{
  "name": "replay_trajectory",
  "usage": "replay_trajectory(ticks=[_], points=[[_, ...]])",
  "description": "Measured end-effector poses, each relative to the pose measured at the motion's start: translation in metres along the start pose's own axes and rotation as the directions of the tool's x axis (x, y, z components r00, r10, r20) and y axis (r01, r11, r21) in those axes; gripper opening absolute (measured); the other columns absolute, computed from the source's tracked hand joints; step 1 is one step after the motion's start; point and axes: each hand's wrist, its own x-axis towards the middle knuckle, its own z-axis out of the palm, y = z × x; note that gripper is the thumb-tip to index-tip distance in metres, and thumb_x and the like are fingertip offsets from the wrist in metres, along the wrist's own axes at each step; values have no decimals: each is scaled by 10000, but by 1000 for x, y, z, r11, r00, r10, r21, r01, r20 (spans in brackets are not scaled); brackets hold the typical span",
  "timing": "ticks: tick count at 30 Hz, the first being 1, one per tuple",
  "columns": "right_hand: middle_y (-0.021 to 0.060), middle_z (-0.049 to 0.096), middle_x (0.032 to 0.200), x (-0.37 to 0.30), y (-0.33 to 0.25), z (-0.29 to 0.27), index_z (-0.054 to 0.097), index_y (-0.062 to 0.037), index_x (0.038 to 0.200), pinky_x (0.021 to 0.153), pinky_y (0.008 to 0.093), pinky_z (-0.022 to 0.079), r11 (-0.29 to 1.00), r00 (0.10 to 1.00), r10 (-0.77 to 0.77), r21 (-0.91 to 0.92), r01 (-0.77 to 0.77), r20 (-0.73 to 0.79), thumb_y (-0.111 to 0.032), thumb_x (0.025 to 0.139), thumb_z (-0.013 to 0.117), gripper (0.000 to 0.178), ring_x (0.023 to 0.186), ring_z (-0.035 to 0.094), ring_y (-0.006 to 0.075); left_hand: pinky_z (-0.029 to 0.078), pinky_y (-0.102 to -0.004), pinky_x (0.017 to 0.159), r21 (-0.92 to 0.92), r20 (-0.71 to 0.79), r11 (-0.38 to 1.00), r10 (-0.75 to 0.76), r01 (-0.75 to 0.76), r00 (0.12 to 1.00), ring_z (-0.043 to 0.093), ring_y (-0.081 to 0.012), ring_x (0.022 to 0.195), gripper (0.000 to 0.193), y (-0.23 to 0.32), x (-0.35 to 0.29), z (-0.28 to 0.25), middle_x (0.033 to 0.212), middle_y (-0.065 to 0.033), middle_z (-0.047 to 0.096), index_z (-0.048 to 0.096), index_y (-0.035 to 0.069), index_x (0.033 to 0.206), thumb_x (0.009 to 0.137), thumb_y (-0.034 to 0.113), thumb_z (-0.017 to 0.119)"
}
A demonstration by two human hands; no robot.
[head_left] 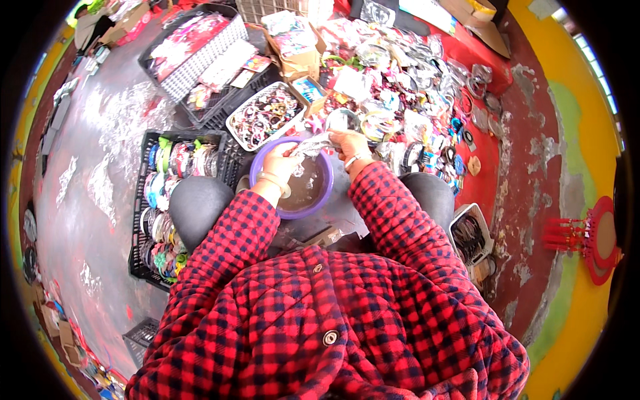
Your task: The person sits on the floor and wipes various hair accessories, including headbands and clips, with a cloth. They dip the cloth into a purple bowl of water, wring it out, and continue cleaning items from a black crate, placing cleaned items back into the crate.
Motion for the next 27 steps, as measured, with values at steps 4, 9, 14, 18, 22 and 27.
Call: replay_trajectory(ticks=[4, 9, 14, 18, 22, 27], points=[[-25, 492, 522, -15, -20, -8, 689, -116, 773, 356, 231, 244, 958, 978, -203, -197, 207, 40, -196, 713, 669, 101, 374, 342, 80, 431, -222, 590, 511, 193, 800, 250, -314, 949, 537, -74, 644, 227, 35, -24, -15, 774, -76, 627, 604, -12, 1038, 842, 81, 538], [-23, 532, 534, -46, -53, -19, 638, -104, 706, 327, 224, 208, 991, 973, 36, -130, -6, 227, -166, 741, 667, 77, 341, 336, 56, 397, -223, 507, 297, 206, 918, 209, -264, 956, 487, -83, 541, 176, 74, -57, -21, 629, -35, 549, 603, -12, 956, 880, 80, 474], [-39, 500, 507, -90, -75, -21, 614, -109, 700, 298, 219, 169, 985, 964, 85, -168, -43, 253, -171, 795, 618, 114, 313, 292, 49, 410, -237, 557, 421, 300, 705, 486, -571, 821, 532, -129, 597, 307, 115, -84, -28, 674, -54, 560, 566, 40, 1149, 853, 52, 486], [-13, 507, 577, -65, -74, -35, 606, -117, 849, 328, 212, 233, 985, 991, -28, -168, 50, 128, -256, 825, 608, 141, 384, 350, 59, 438, -302, 639, 474, 286, 498, 693, -726, 662, 563, -219, 697, 252, 132, -90, -28, 775, -112, 585, 578, 30, 1073, 834, 54, 502], [4, 573, 701, -82, -70, -26, 630, -93, 926, 423, 191, 331, 930, 950, -157, -282, 234, 269, -244, 842, 568, 183, 551, 483, 71, 454, -344, 666, 536, 276, 437, 718, -722, 639, 581, -291, 735, 118, 133, -87, -26, 789, -145, 594, 589, 14, 894, 833, 78, 511], [3, 642, 848, -130, -54, 13, 598, -80, 1067, 605, 205, 433, 875, 589, -2, -284, 392, 808, -280, 921, 444, 292, 723, 588, 76, 459, -405, 604, 735, 356, 307, 584, -605, 729, 601, -321, 683, 167, 124, -71, -9, 735, -152, 609, 614, 37, 842, 839, 159, 499]])
